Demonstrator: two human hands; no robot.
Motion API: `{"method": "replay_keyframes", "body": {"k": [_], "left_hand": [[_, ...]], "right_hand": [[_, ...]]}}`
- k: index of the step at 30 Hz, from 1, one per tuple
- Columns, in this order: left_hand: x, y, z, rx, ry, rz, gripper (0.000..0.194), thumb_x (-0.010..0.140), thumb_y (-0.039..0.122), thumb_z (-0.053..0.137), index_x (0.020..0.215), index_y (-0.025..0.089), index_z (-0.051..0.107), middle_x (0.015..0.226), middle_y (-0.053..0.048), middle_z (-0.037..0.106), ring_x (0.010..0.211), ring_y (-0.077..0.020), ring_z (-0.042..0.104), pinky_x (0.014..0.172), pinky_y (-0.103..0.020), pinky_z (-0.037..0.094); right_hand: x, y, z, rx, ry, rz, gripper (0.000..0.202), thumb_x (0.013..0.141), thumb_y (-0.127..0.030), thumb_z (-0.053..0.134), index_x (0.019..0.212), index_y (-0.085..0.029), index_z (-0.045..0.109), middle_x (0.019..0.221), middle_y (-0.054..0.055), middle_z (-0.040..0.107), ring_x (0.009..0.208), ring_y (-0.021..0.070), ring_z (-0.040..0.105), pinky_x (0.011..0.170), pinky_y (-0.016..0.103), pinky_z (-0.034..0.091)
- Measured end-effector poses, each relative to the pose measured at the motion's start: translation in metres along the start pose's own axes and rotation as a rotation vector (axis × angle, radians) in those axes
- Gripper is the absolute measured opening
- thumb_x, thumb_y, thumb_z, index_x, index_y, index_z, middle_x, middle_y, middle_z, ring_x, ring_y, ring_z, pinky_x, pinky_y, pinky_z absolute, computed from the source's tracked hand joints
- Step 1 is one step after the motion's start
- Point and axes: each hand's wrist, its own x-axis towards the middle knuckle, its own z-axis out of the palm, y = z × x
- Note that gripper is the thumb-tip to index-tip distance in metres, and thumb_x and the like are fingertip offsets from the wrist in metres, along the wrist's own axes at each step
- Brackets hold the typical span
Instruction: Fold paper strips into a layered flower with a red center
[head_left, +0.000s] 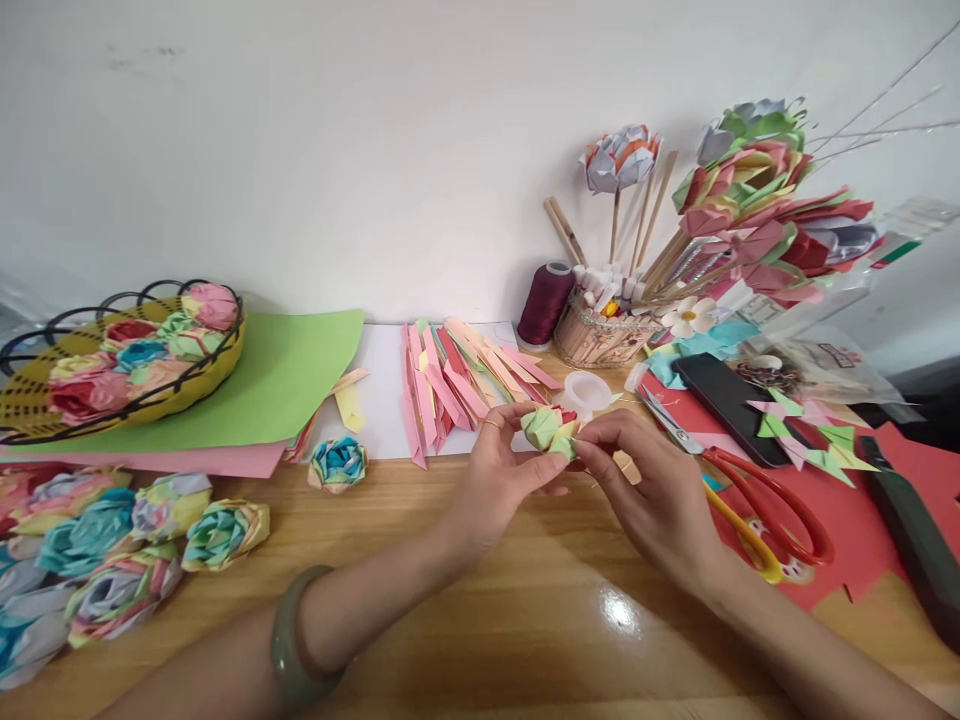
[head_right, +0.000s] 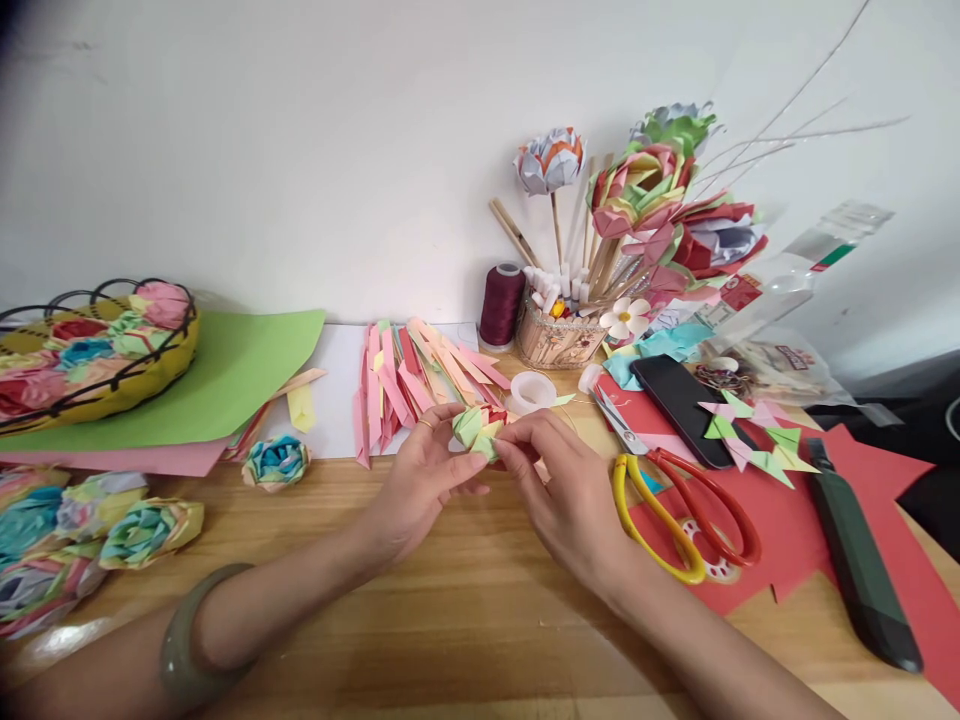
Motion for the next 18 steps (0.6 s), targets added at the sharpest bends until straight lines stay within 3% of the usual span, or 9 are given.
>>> {"method": "replay_keyframes", "body": {"k": [3, 6, 9, 14, 18], "left_hand": [[-0.0004, -0.0004, 0.0002, -0.003, -0.018, -0.04, 0.039, 0.069, 0.015, 0.065, 0.099, 0.022, 0.042, 0.104, -0.001, 0.052, 0.076, -0.0113, 0.062, 0.059, -0.021, 0.05], [0.0001, -0.0007, 0.0, -0.011, -0.019, -0.039, 0.038, 0.069, 0.014, 0.064, 0.1, 0.021, 0.042, 0.105, -0.001, 0.052, 0.076, -0.0114, 0.063, 0.061, -0.022, 0.05], [0.001, -0.0017, 0.0001, 0.0, 0.005, -0.008, 0.039, 0.068, 0.012, 0.065, 0.099, 0.021, 0.043, 0.103, 0.0, 0.052, 0.075, -0.0094, 0.061, 0.063, -0.023, 0.051], [0.0018, -0.0036, 0.0004, 0.009, 0.034, 0.014, 0.039, 0.067, 0.009, 0.064, 0.097, 0.02, 0.041, 0.099, 0.001, 0.053, 0.074, -0.0088, 0.061, 0.065, -0.023, 0.05], [0.0015, -0.0045, -0.0007, 0.012, 0.039, 0.015, 0.039, 0.068, 0.009, 0.064, 0.097, 0.021, 0.041, 0.1, 0.001, 0.053, 0.076, -0.0094, 0.061, 0.065, -0.023, 0.05]], "right_hand": [[-0.0025, 0.0016, -0.0003, -0.151, 0.092, -0.168, 0.013, 0.085, -0.015, 0.044, 0.081, -0.019, 0.056, 0.074, 0.005, 0.057, 0.069, 0.0157, 0.054, 0.06, 0.028, 0.044], [-0.0009, -0.0004, -0.003, -0.016, 0.017, -0.114, 0.017, 0.088, -0.016, 0.04, 0.088, -0.019, 0.056, 0.078, 0.005, 0.057, 0.071, 0.0149, 0.056, 0.061, 0.028, 0.045], [0.0013, -0.0023, -0.0034, 0.071, -0.037, -0.025, 0.006, 0.084, -0.021, 0.05, 0.083, -0.019, 0.056, 0.073, 0.002, 0.057, 0.065, 0.0136, 0.055, 0.058, 0.026, 0.045], [0.0006, -0.0006, 0.0003, -0.065, 0.014, -0.079, 0.009, 0.085, -0.014, 0.047, 0.084, -0.02, 0.054, 0.075, 0.003, 0.06, 0.069, 0.0138, 0.057, 0.062, 0.026, 0.046], [0.0017, -0.0014, -0.0029, -0.085, -0.051, -0.056, 0.01, 0.086, -0.016, 0.045, 0.085, -0.019, 0.054, 0.074, 0.003, 0.061, 0.066, 0.0128, 0.057, 0.059, 0.025, 0.046]]}}
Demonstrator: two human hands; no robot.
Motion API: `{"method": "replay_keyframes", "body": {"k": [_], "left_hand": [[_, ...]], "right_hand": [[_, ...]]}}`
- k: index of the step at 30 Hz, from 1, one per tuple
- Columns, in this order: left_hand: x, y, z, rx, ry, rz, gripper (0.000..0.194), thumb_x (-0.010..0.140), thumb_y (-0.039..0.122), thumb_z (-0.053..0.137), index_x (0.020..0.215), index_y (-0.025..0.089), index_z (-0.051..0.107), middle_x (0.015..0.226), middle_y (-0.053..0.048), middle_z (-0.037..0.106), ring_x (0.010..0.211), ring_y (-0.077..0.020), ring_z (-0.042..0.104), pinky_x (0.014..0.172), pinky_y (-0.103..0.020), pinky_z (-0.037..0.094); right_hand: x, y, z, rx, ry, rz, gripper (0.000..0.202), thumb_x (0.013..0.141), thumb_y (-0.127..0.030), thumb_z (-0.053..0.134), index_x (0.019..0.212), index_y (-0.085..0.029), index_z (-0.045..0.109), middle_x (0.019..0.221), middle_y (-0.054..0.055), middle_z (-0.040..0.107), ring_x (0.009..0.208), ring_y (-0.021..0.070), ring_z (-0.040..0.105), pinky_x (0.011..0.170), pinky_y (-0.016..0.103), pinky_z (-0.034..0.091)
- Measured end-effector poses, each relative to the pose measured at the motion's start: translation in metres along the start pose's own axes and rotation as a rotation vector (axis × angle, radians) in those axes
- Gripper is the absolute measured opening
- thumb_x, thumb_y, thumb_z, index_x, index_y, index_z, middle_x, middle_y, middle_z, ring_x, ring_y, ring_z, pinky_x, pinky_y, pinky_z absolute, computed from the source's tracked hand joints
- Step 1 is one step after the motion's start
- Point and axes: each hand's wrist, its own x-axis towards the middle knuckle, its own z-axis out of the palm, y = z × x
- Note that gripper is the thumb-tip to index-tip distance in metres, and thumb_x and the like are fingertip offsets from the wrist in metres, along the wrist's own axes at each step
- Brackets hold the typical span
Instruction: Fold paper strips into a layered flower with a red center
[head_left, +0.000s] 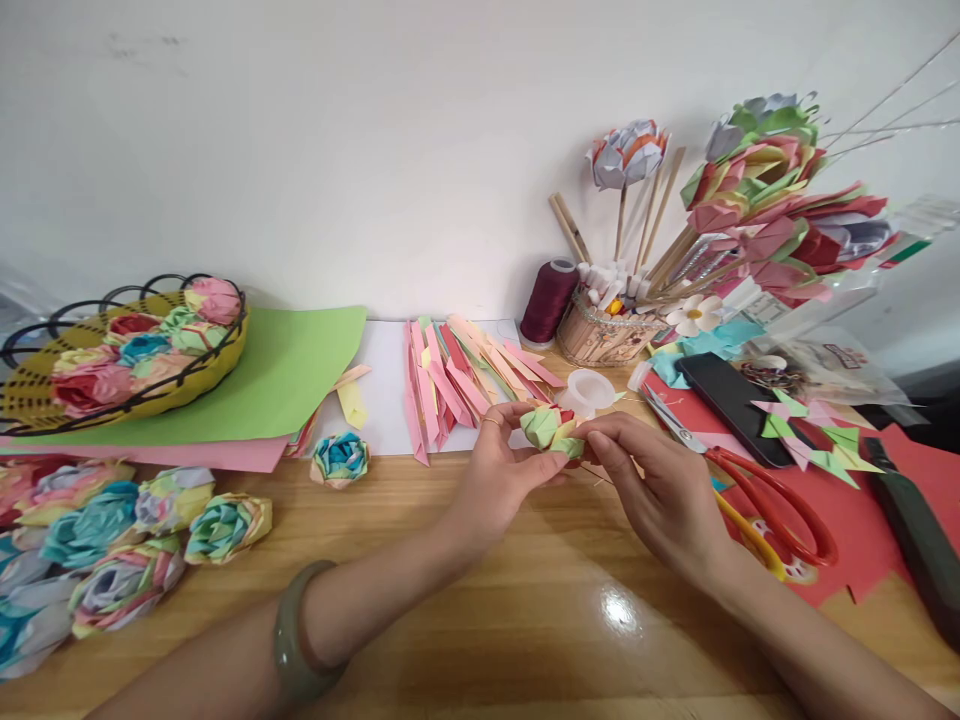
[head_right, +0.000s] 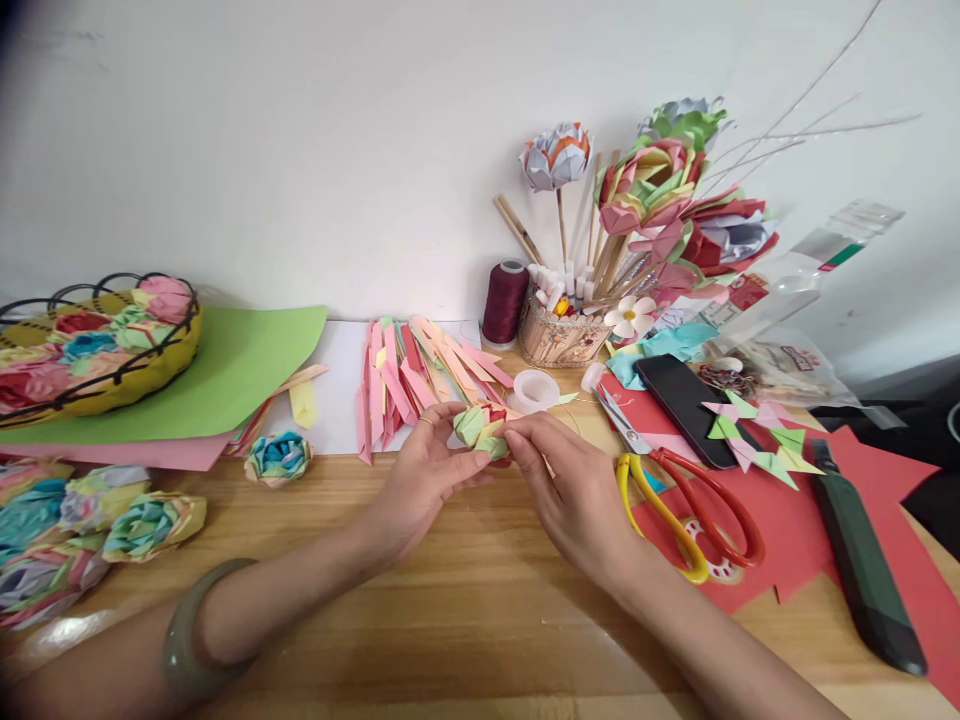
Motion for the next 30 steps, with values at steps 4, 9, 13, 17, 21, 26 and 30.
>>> {"method": "replay_keyframes", "body": {"k": [4, 9, 13, 17, 21, 26, 30], "left_hand": [[0.0, -0.001, -0.001, -0.003, -0.021, 0.026, 0.038, 0.068, 0.008, 0.063, 0.097, 0.021, 0.041, 0.099, 0.001, 0.053, 0.077, -0.0088, 0.06, 0.068, -0.024, 0.051], [0.001, -0.002, 0.0, 0.015, -0.01, 0.023, 0.039, 0.067, 0.007, 0.062, 0.096, 0.021, 0.041, 0.1, 0.001, 0.052, 0.078, -0.0092, 0.059, 0.07, -0.026, 0.051], [0.001, -0.003, 0.0, 0.07, -0.017, 0.06, 0.04, 0.066, 0.007, 0.063, 0.097, 0.021, 0.042, 0.101, 0.001, 0.052, 0.079, -0.0084, 0.058, 0.072, -0.024, 0.049], [0.001, -0.004, -0.002, 0.146, 0.005, 0.061, 0.041, 0.066, 0.009, 0.063, 0.098, 0.022, 0.042, 0.104, 0.0, 0.052, 0.078, -0.0079, 0.058, 0.072, -0.023, 0.047], [0.001, -0.003, -0.002, 0.154, -0.006, 0.034, 0.041, 0.065, 0.007, 0.061, 0.097, 0.021, 0.042, 0.102, 0.0, 0.052, 0.076, -0.0086, 0.057, 0.066, -0.023, 0.047], [0.0, 0.001, -0.002, 0.193, -0.006, 0.019, 0.041, 0.063, 0.004, 0.058, 0.098, 0.022, 0.044, 0.099, 0.0, 0.053, 0.074, -0.0084, 0.056, 0.065, -0.022, 0.046], [-0.001, 0.004, -0.001, 0.208, 0.002, -0.001, 0.041, 0.06, 0.005, 0.059, 0.095, 0.021, 0.045, 0.099, 0.0, 0.051, 0.074, -0.0088, 0.054, 0.062, -0.022, 0.045]], "right_hand": [[0.002, -0.001, -0.003, -0.036, -0.001, -0.031, 0.005, 0.079, -0.015, 0.053, 0.081, -0.019, 0.056, 0.068, 0.001, 0.061, 0.058, 0.0115, 0.056, 0.055, 0.024, 0.047], [0.003, -0.003, -0.004, -0.049, 0.002, -0.046, 0.011, 0.079, -0.011, 0.048, 0.079, -0.018, 0.056, 0.066, 0.001, 0.062, 0.057, 0.0106, 0.057, 0.054, 0.022, 0.047], [0.003, -0.003, -0.006, -0.031, -0.027, -0.069, 0.009, 0.076, -0.01, 0.05, 0.076, -0.018, 0.056, 0.065, 0.001, 0.063, 0.056, 0.0102, 0.057, 0.052, 0.021, 0.047], [0.003, -0.001, -0.006, -0.047, -0.041, -0.104, 0.01, 0.076, -0.009, 0.05, 0.074, -0.017, 0.055, 0.067, 0.002, 0.063, 0.057, 0.0097, 0.056, 0.052, 0.021, 0.046], [0.003, -0.002, -0.009, 0.034, -0.106, -0.058, 0.012, 0.076, -0.01, 0.048, 0.079, -0.017, 0.057, 0.071, 0.002, 0.064, 0.06, 0.0101, 0.057, 0.054, 0.021, 0.046], [0.004, -0.003, -0.012, 0.116, -0.21, 0.056, 0.01, 0.076, -0.013, 0.048, 0.074, -0.017, 0.057, 0.068, 0.001, 0.061, 0.059, 0.0107, 0.054, 0.054, 0.022, 0.046], [0.005, -0.001, -0.013, 0.19, -0.251, 0.138, 0.011, 0.077, -0.015, 0.048, 0.071, -0.017, 0.056, 0.063, 0.0, 0.058, 0.057, 0.0101, 0.051, 0.051, 0.02, 0.043]]}}
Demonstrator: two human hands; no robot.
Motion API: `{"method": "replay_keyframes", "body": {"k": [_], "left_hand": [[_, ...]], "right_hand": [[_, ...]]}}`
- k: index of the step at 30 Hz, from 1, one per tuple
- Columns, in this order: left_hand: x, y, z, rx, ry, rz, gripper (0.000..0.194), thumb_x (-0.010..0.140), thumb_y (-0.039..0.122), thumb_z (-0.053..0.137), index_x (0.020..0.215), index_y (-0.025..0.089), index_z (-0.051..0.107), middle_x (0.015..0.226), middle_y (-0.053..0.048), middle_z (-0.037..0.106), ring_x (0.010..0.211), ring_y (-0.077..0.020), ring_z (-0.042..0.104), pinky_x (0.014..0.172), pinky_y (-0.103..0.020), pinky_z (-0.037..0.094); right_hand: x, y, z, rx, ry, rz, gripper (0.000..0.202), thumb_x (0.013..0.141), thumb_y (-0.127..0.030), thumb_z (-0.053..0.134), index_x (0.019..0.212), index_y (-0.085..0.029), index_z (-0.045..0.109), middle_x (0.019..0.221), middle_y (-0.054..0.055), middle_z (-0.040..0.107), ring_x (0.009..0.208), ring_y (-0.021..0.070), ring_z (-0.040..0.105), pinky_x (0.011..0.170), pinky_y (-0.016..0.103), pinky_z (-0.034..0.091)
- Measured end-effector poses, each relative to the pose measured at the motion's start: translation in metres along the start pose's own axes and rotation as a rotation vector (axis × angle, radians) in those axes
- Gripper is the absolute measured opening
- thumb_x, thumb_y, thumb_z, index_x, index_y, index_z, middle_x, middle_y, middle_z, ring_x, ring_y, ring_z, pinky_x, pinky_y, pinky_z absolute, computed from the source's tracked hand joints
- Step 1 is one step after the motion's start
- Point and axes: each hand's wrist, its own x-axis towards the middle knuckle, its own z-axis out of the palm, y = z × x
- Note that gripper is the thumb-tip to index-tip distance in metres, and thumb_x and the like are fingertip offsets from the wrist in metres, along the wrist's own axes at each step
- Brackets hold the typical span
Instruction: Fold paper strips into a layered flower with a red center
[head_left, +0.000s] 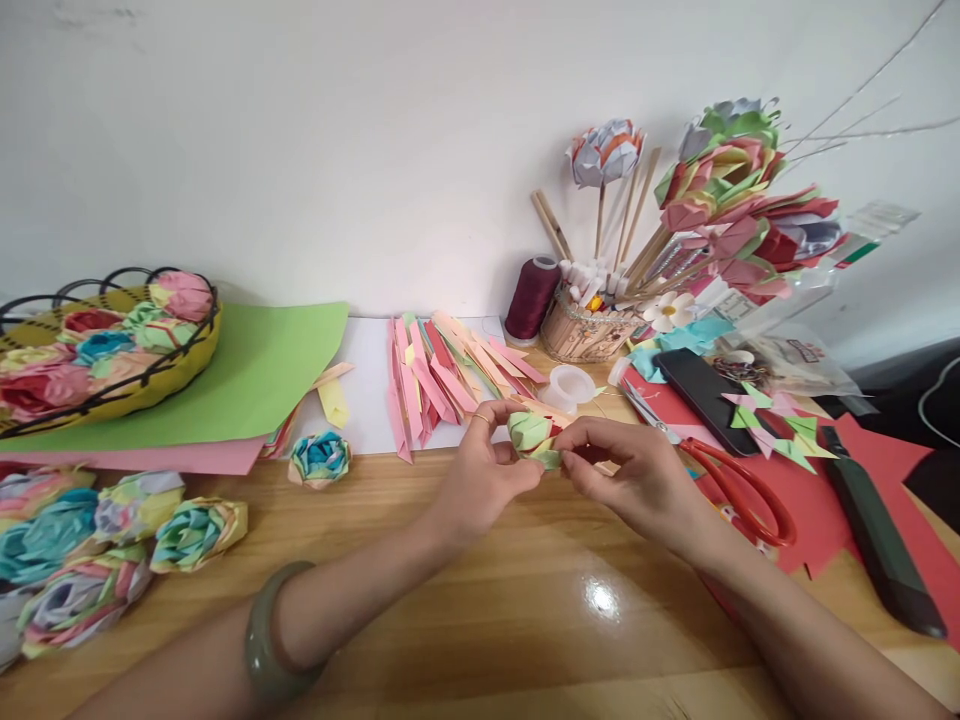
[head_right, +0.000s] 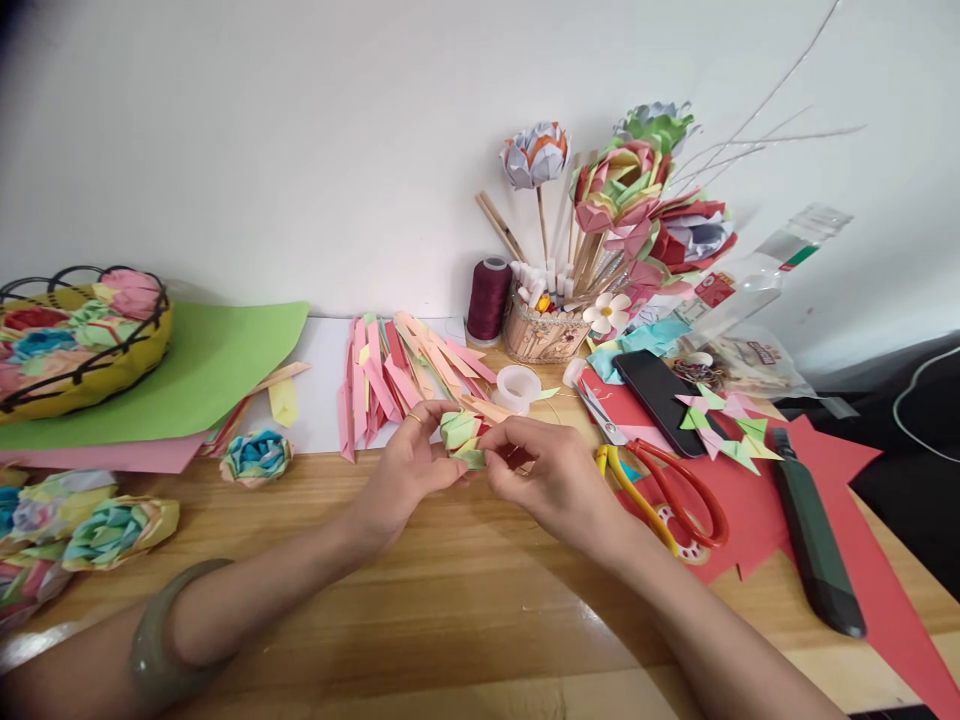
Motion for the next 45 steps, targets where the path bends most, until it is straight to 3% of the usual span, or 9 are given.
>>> {"method": "replay_keyframes", "body": {"k": [28, 36, 45], "left_hand": [[0.001, 0.001, -0.002, 0.076, -0.031, -0.007, 0.043, 0.057, 0.001, 0.053, 0.094, 0.02, 0.045, 0.093, 0.0, 0.053, 0.073, -0.0096, 0.052, 0.059, -0.02, 0.043], [0.001, 0.002, -0.002, 0.009, -0.03, -0.011, 0.042, 0.056, 0.004, 0.056, 0.093, 0.021, 0.046, 0.092, 0.0, 0.052, 0.071, -0.0092, 0.052, 0.058, -0.021, 0.043], [0.002, -0.006, 0.0, -0.046, 0.026, 0.015, 0.041, 0.062, 0.005, 0.058, 0.096, 0.022, 0.042, 0.09, 0.001, 0.056, 0.073, -0.0099, 0.056, 0.064, -0.024, 0.048]], "right_hand": [[0.0, -0.006, 0.0, -0.004, -0.054, 0.002, 0.011, 0.075, -0.012, 0.047, 0.067, -0.017, 0.054, 0.061, -0.001, 0.055, 0.054, 0.009, 0.048, 0.049, 0.019, 0.042], [0.001, -0.006, -0.003, 0.013, -0.078, -0.008, 0.009, 0.075, -0.012, 0.049, 0.071, -0.017, 0.056, 0.067, 0.0, 0.059, 0.059, 0.0102, 0.054, 0.055, 0.021, 0.047], [-0.001, -0.008, 0.01, -0.149, 0.17, -0.014, 0.012, 0.073, -0.014, 0.049, 0.076, -0.018, 0.06, 0.065, 0.001, 0.064, 0.056, 0.0121, 0.058, 0.053, 0.024, 0.048]]}}
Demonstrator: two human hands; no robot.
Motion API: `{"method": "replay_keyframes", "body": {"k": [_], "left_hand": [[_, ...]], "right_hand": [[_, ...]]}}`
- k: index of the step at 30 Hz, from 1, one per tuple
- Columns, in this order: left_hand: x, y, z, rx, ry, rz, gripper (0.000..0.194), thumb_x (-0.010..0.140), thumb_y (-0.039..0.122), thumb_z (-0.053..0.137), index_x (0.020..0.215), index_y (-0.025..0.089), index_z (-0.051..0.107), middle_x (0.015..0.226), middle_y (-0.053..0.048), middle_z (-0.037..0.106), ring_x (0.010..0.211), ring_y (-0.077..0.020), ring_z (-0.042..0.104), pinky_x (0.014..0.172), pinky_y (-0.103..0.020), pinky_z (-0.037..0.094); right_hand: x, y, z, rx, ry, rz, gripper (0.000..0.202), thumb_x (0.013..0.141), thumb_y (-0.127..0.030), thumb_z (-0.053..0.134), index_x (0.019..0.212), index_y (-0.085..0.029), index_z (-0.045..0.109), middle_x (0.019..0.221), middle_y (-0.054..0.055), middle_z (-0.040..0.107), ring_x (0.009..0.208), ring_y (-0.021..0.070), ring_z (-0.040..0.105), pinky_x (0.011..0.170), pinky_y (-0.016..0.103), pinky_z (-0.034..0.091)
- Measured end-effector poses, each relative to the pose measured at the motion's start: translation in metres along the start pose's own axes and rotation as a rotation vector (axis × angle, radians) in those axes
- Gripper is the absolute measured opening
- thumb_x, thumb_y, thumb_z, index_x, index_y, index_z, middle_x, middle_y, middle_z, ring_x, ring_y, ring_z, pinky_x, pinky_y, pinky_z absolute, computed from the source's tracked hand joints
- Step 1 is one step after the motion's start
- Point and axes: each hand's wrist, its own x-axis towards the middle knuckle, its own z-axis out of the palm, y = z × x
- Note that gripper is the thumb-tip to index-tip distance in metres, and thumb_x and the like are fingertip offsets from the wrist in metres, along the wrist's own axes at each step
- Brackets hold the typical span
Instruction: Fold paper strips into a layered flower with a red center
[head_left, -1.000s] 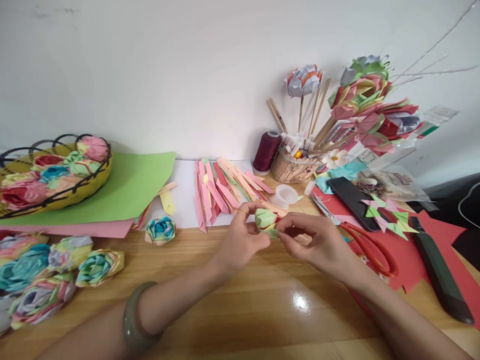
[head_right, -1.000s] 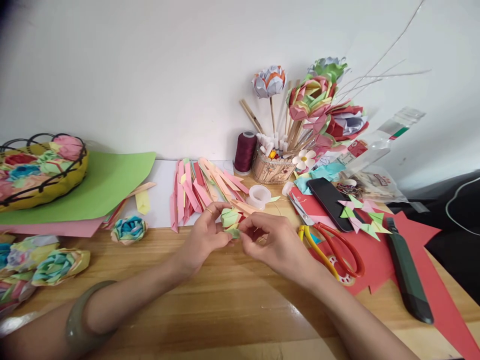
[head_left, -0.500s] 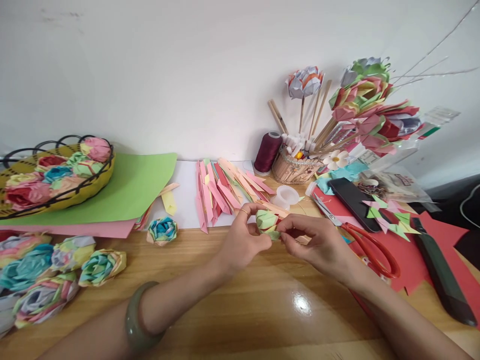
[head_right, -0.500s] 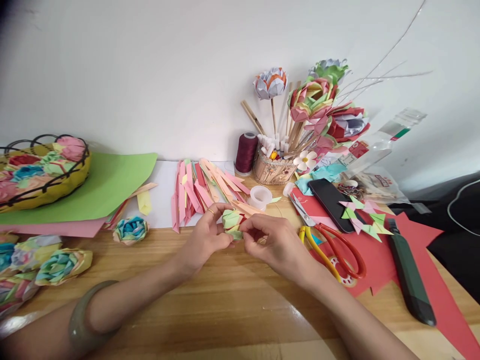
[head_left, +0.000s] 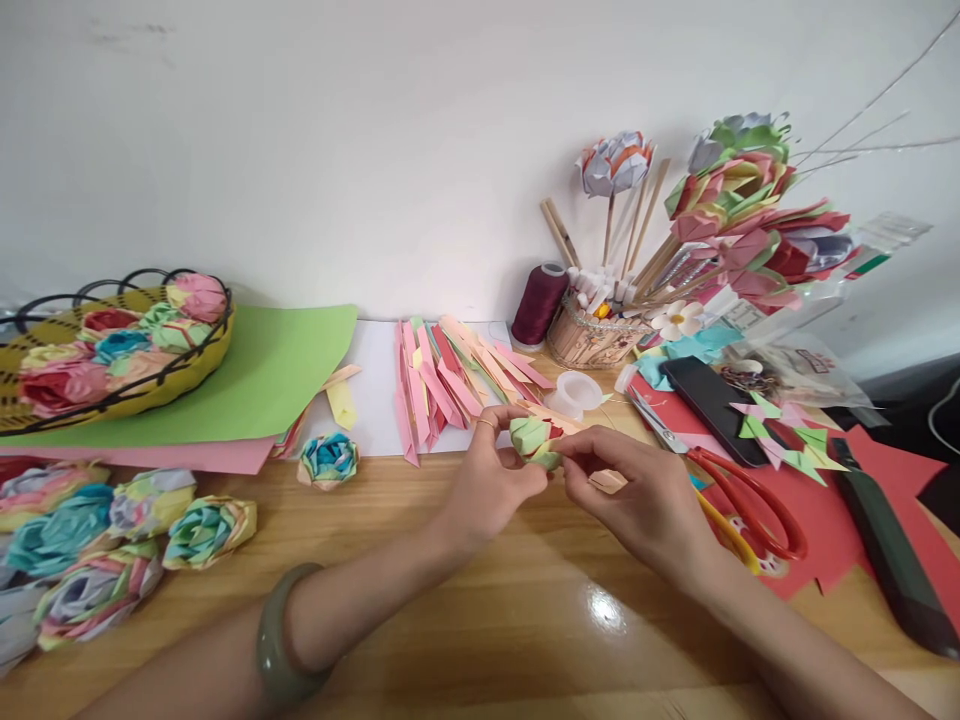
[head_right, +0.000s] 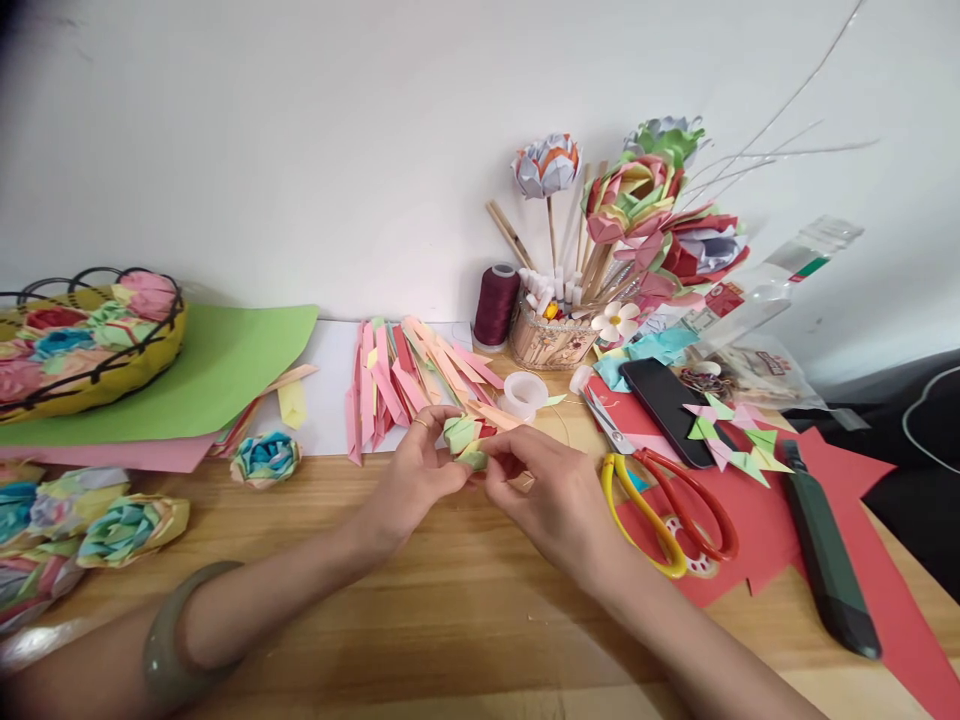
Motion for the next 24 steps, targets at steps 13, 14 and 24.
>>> {"method": "replay_keyframes", "body": {"k": [13, 14, 24], "left_hand": [[0.0001, 0.0004, -0.0006, 0.077, 0.028, 0.024, 0.04, 0.063, 0.005, 0.056, 0.096, 0.022, 0.042, 0.1, -0.001, 0.054, 0.075, -0.01, 0.057, 0.068, -0.026, 0.047], [0.0001, 0.0005, -0.0008, 0.091, 0.029, 0.02, 0.04, 0.063, 0.005, 0.056, 0.096, 0.022, 0.041, 0.101, -0.001, 0.053, 0.076, -0.0102, 0.057, 0.069, -0.026, 0.047], [-0.0051, 0.0027, -0.0015, 0.314, 0.015, 0.019, 0.044, 0.066, 0.009, 0.055, 0.104, 0.024, 0.038, 0.088, 0.0, 0.057, 0.072, -0.0101, 0.055, 0.065, -0.023, 0.043]], "right_hand": [[0.0046, 0.0074, -0.0091, 0.28, -0.209, 0.222, 0.015, 0.079, -0.029, 0.055, 0.079, -0.018, 0.065, 0.076, 0.003, 0.068, 0.07, 0.0156, 0.062, 0.061, 0.026, 0.049], [0.0041, 0.0072, -0.0088, 0.265, -0.207, 0.218, 0.015, 0.079, -0.029, 0.055, 0.079, -0.018, 0.065, 0.076, 0.003, 0.068, 0.069, 0.0154, 0.061, 0.06, 0.026, 0.048], [0.0032, 0.0091, -0.009, -0.022, -0.245, 0.119, 0.009, 0.078, -0.024, 0.055, 0.07, -0.019, 0.058, 0.065, -0.001, 0.062, 0.057, 0.012, 0.053, 0.053, 0.023, 0.041]]}}
